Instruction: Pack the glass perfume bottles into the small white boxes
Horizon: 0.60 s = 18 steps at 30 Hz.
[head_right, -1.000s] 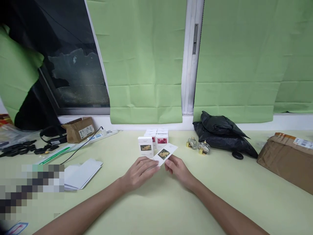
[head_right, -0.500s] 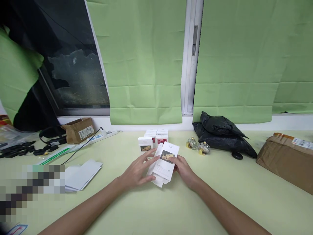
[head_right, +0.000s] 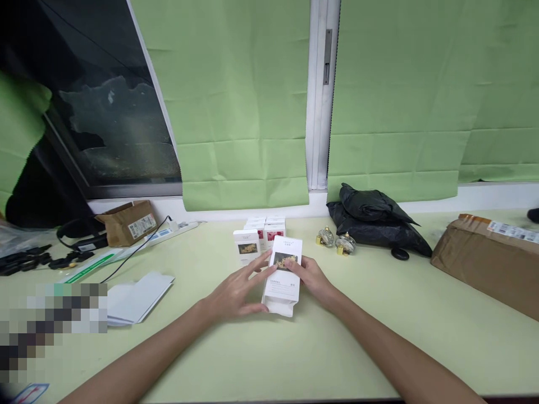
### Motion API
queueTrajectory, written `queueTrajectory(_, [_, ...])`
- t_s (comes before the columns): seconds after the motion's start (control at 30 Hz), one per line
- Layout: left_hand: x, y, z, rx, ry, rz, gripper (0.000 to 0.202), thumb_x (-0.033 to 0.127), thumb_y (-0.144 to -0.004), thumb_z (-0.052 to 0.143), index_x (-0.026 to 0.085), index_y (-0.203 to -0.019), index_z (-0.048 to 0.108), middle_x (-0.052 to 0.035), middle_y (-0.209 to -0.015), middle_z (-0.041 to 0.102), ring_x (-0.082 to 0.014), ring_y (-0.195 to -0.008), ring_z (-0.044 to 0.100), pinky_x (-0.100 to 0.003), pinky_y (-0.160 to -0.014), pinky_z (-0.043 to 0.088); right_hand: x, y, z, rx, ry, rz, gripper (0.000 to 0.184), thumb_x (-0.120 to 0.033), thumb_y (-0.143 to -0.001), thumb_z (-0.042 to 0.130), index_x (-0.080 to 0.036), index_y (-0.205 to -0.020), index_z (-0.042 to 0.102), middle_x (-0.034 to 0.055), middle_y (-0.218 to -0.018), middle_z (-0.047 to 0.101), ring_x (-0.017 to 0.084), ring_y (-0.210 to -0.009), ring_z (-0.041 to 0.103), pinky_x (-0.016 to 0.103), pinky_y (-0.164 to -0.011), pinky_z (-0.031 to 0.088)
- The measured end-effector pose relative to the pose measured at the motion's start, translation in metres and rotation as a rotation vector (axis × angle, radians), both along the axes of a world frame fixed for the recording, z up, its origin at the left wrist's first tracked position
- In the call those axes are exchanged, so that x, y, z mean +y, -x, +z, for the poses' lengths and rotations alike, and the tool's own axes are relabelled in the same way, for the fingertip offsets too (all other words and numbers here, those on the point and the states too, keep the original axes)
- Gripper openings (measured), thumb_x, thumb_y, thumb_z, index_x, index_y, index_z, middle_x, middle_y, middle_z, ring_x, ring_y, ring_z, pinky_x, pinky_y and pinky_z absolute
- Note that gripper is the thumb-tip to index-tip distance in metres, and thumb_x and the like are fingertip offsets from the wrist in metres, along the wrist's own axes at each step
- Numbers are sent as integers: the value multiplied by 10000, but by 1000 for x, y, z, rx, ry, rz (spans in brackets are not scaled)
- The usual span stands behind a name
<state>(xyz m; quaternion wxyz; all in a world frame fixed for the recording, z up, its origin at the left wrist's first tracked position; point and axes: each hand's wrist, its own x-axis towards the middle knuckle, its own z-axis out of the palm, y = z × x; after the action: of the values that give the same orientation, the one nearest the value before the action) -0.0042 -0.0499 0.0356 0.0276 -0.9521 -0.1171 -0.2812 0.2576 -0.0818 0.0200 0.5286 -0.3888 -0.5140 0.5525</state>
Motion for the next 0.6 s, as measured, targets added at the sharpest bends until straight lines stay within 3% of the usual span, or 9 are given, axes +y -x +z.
queueTrajectory(0.17, [1, -2, 2, 69, -8, -47, 972, 696, -969, 555, 255, -1711, 107, -172, -1760, 161, -362, -1560, 375, -496, -1192, 470, 2, 1, -3, 9, 8, 7, 588, -662, -800, 813, -159, -1103, 783, 109, -1037, 802, 242, -871, 735, 348, -776, 547])
queueTrajectory(0.3, [1, -3, 3, 104, -11, -85, 843, 545, -1033, 505, 242, -1711, 104, -166, -1768, 117, -359, -1572, 350, -516, -1192, 457, 1, 4, -4, 17, 32, 1, 601, -681, -808, 794, -147, -1083, 780, 95, -963, 795, 218, -807, 716, 328, -732, 533])
queueTrajectory(0.43, [1, -2, 5, 110, -26, -106, 844, 505, -1016, 512, 237, -1709, 111, -180, -1762, 133, -375, -1542, 397, -531, -1135, 503, -1, 6, -1, 6, 54, -3, 617, -704, -812, 774, -138, -1057, 769, 77, -885, 780, 204, -749, 696, 317, -688, 518])
queueTrajectory(0.6, [-4, -3, 5, 43, -62, -47, 807, 394, -1020, 581, 265, -1699, 165, -174, -1733, 255, -346, -1512, 455, -504, -1126, 530, -3, 8, -1, -27, 28, -11, 625, -741, -846, 712, -153, -1055, 746, 53, -845, 749, 194, -723, 662, 318, -671, 502])
